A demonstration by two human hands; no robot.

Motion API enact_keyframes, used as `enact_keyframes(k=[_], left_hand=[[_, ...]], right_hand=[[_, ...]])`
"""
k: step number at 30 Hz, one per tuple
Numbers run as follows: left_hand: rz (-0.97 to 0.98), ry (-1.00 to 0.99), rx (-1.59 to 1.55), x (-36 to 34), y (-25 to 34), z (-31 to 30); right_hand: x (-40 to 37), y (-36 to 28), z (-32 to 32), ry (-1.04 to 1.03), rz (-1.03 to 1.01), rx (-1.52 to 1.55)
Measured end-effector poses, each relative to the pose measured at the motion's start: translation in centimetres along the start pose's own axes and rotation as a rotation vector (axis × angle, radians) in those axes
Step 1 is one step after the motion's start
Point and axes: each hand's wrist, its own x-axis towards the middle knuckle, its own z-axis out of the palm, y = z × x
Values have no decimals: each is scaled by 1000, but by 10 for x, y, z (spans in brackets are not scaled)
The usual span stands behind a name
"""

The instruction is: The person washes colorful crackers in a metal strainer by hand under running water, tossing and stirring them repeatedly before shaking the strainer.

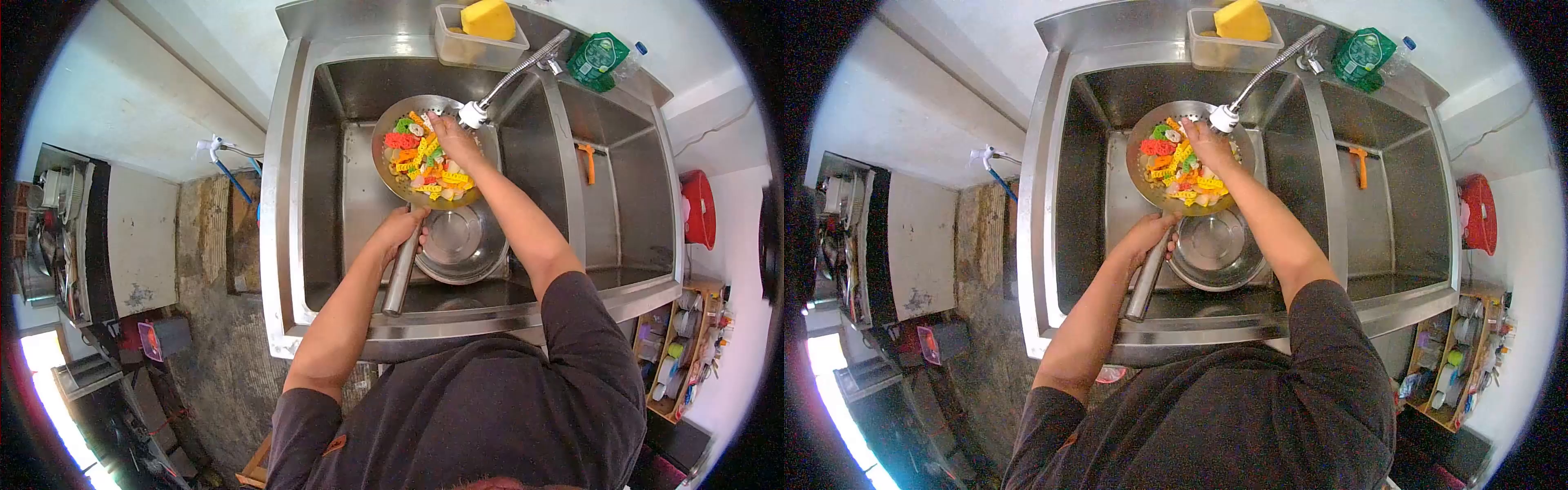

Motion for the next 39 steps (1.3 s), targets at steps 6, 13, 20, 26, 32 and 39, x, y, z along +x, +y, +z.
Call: enact_keyframes(k=[6, 13, 20, 26, 32, 39], left_hand=[[-3, -1, 1, 5, -3, -2], [-11, 15, 9, 3, -2, -1], [-9, -10, 2, 0, 1, -1], [-13, 0, 3, 6, -3, -3], [-3, 18, 28, -3, 3, 3], [-8, -18, 2, 5, -1, -2]], right_hand=[[19, 22, 12, -212, 442, 477], [-2, -31, -42, -254, 657, 610], [11, 17, 11, 48, 416, 931], [23, 30, 23, -26, 470, 796], [17, 18, 12, -8, 376, 564], [30, 15, 16, 215, 459, 442]])
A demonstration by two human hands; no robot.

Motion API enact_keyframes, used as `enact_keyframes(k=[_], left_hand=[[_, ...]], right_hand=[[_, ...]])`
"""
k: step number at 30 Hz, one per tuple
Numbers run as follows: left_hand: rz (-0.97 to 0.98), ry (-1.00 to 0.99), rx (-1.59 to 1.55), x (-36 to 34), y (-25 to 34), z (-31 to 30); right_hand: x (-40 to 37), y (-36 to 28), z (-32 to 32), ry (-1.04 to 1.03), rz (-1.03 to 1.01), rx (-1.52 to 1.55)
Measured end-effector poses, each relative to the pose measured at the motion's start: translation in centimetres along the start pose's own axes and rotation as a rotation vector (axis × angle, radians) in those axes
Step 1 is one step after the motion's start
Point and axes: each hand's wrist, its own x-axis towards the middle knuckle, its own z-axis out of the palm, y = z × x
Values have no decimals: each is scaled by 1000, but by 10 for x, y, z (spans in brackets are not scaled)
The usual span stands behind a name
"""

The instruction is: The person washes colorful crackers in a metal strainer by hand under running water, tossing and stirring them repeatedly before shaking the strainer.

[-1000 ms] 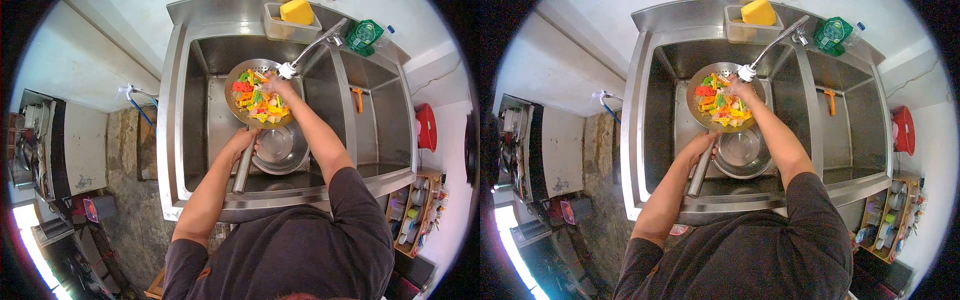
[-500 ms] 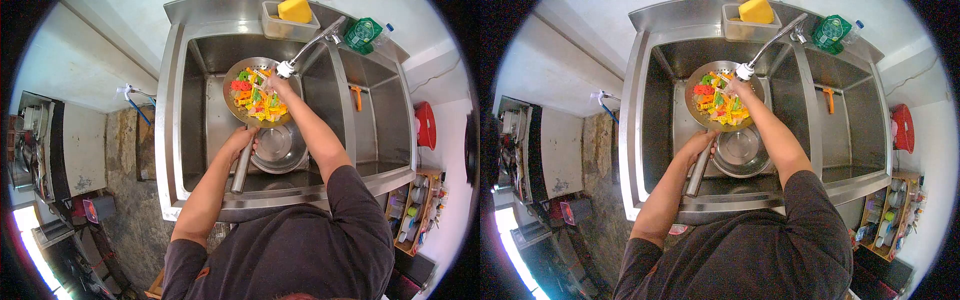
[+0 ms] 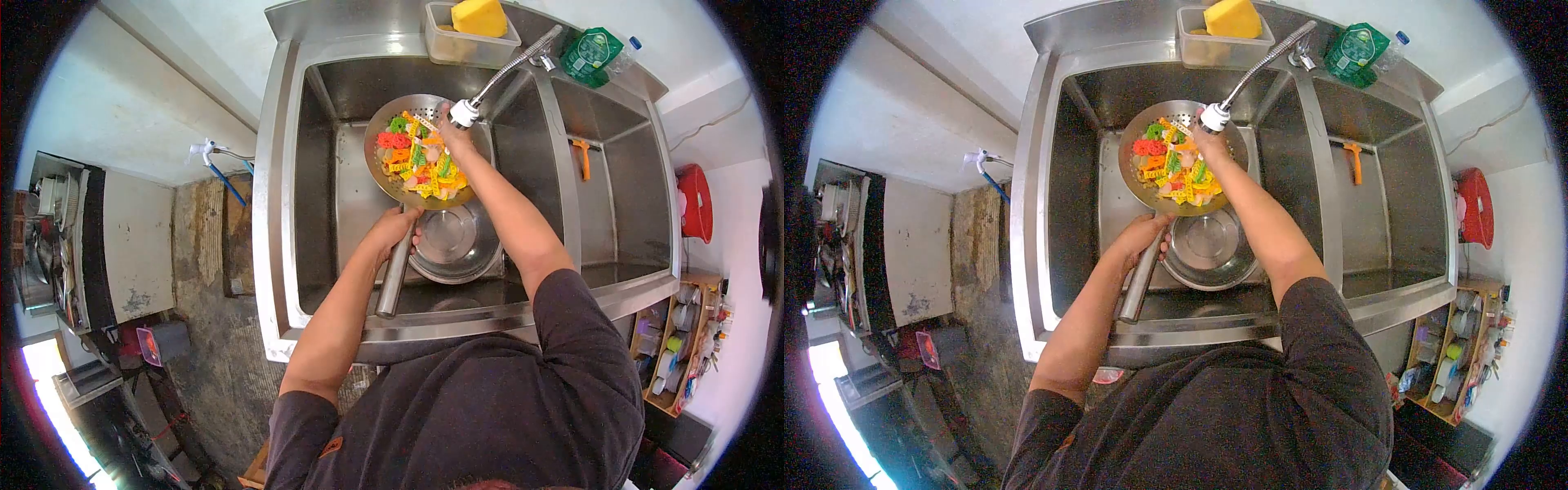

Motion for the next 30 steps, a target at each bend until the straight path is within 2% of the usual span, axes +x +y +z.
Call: enact_keyframes(k=[2, 4, 5, 7, 11, 13, 14, 16, 17, 19, 22, 26, 28, 29, 30], left_hand=[[-3, 7, -5, 0, -1, 0], [-2, 6, -3, 3, -3, -2], [-2, 7, -4, 4, -3, -2], [-18, 17, -8, 1, 0, 0], [-9, 76, 1, -10, 6, 7], [-4, 62, -6, -7, 5, 4], [-4, 63, -8, -7, 6, 3], [-1, 22, -28, -10, 7, 3], [-1, 21, -28, -9, 7, 3], [12, 9, -19, -7, 6, 4], [-12, 10, -18, -8, 7, 5], [-7, 23, -17, -3, 3, 3], [-9, 35, -27, -4, 4, 3], [-7, 34, -28, -4, 4, 3], [-9, 41, -35, -8, 8, 4]], right_hand=[[6, 11, -1, -79, 23, -22], [-24, -26, -24, -259, 181, -81], [-20, -13, -20, -259, 180, -81], [-9, 20, -15, -367, -518, -60], [-20, 7, -50, -536, -493, -203], [-32, -16, -73, -690, -372, -604], [-39, -21, -79, -692, -374, -604], [-50, -23, -89, -617, -509, -907], [-54, -19, -88, -616, -509, -907], [-64, -15, -82, -516, -655, -869], [-75, -20, -74, -495, -611, -876], [-44, 11, -53, -459, -619, -801], [-37, 6, -52, -483, -668, -519], [-35, 5, -55, -483, -670, -520], [-39, -11, -63, -566, -561, -542]])
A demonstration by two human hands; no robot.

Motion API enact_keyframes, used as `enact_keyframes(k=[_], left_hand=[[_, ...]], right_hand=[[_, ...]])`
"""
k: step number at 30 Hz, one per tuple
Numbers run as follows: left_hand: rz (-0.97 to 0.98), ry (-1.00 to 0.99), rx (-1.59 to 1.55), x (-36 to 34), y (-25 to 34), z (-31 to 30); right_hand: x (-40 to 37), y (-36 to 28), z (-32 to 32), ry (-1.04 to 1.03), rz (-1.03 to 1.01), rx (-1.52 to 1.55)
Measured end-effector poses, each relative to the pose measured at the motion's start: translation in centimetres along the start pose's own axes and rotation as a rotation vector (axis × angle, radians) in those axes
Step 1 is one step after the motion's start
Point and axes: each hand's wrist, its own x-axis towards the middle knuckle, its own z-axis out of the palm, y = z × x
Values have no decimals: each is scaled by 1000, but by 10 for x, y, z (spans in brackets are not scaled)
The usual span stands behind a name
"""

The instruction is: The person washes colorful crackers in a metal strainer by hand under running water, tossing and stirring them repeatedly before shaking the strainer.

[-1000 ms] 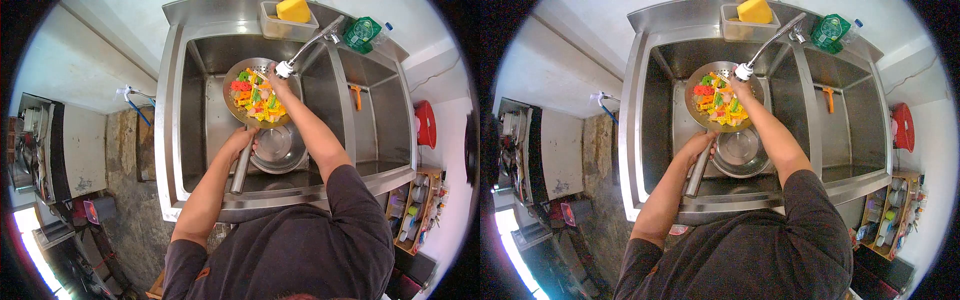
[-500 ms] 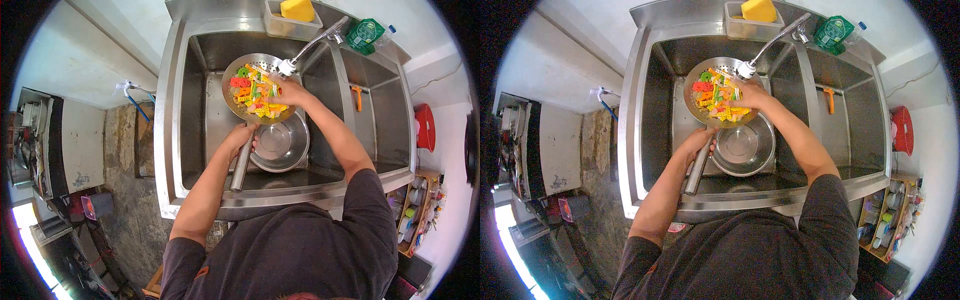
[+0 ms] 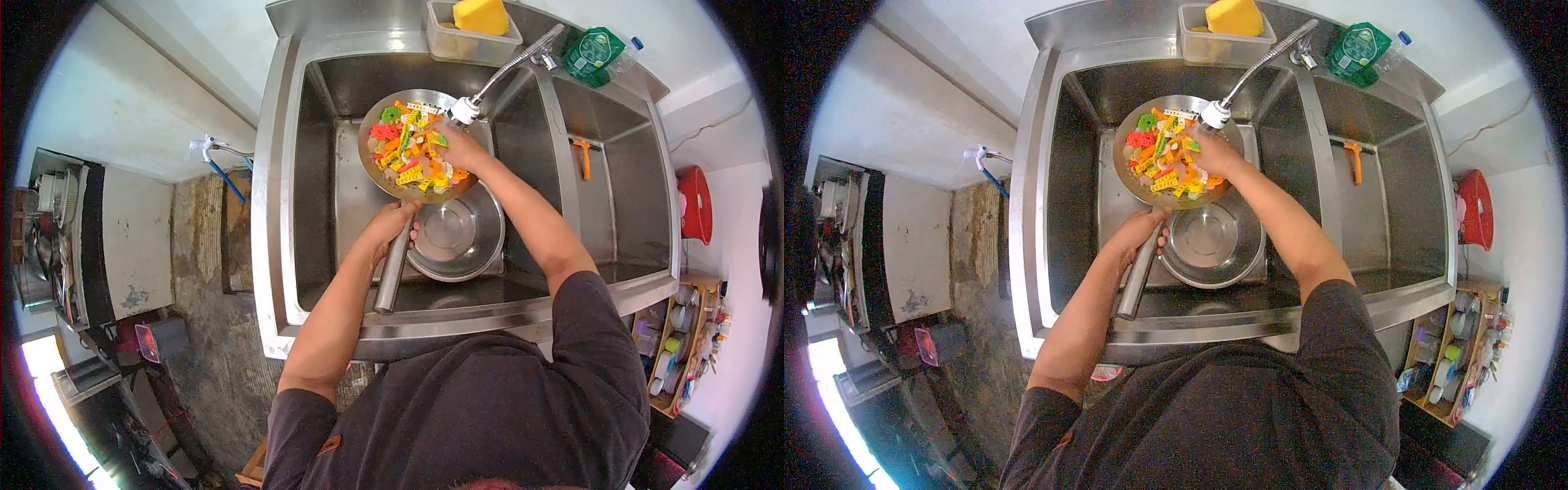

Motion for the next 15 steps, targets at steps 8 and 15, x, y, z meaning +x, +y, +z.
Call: enact_keyframes(k=[8, 15], left_hand=[[27, -24, -52, 0, -1, -1], [17, -6, 7, 0, -2, 0]], right_hand=[[-33, -24, -18, -95, -133, -398], [-8, 4, 20, 89, -32, -234]])
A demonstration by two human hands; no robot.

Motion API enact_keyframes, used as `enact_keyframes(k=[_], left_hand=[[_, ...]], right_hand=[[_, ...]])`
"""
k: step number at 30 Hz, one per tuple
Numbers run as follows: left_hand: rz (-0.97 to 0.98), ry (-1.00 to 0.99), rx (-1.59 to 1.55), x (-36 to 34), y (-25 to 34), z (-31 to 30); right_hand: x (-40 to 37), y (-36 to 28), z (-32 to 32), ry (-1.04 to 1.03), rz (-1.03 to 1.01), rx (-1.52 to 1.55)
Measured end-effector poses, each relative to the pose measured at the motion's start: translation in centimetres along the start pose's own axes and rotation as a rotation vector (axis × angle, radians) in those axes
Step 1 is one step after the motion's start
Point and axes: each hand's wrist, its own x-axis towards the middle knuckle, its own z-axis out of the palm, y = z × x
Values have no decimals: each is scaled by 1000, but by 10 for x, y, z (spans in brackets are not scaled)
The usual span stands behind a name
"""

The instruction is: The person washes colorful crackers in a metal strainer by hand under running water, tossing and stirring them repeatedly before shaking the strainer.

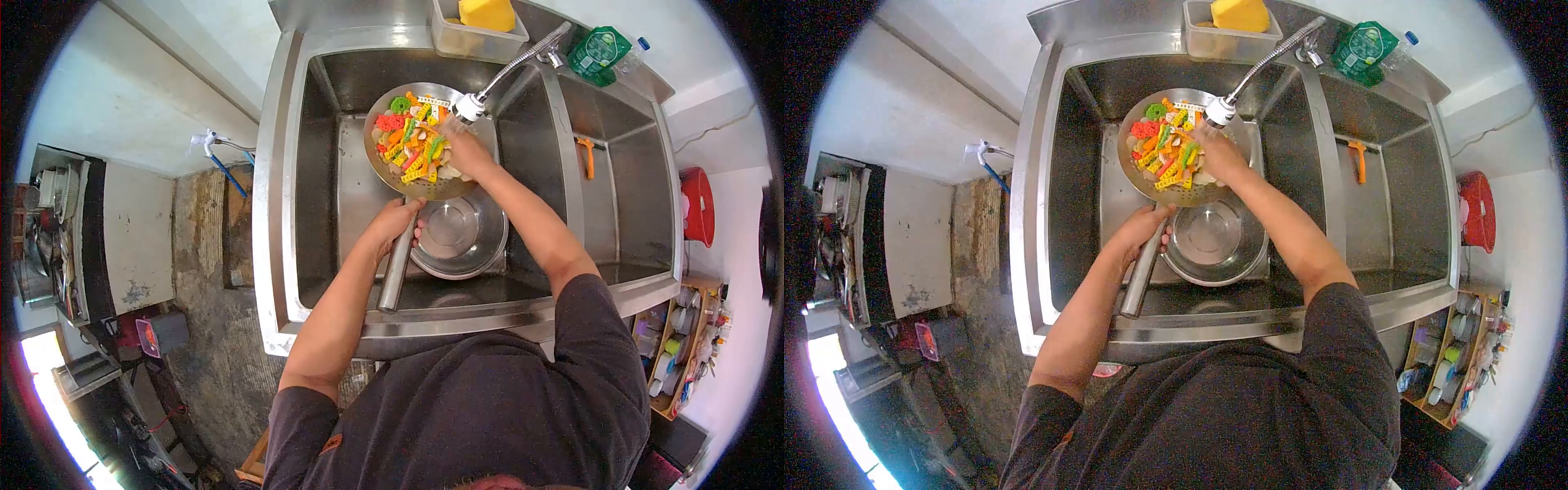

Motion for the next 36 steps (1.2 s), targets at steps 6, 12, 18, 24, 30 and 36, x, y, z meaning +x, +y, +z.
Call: enact_keyframes(k=[6, 12, 18, 24, 30, 36], left_hand=[[-5, 5, -22, 1, 1, -1], [-8, 23, -13, 0, 1, -1], [-8, 20, 0, 0, 1, -1], [-2, 30, -15, 4, -2, -3], [-8, 25, -6, 0, 0, -1], [-11, 29, 9, 0, 0, 0]], right_hand=[[22, 7, -11, -136, 284, 245], [28, -12, -15, -126, 437, 416], [33, -8, -1, -103, 240, 233], [24, 2, 5, 12, -12, 353], [31, -11, -8, -67, 96, 147], [16, -25, -24, -163, 63, 109]])
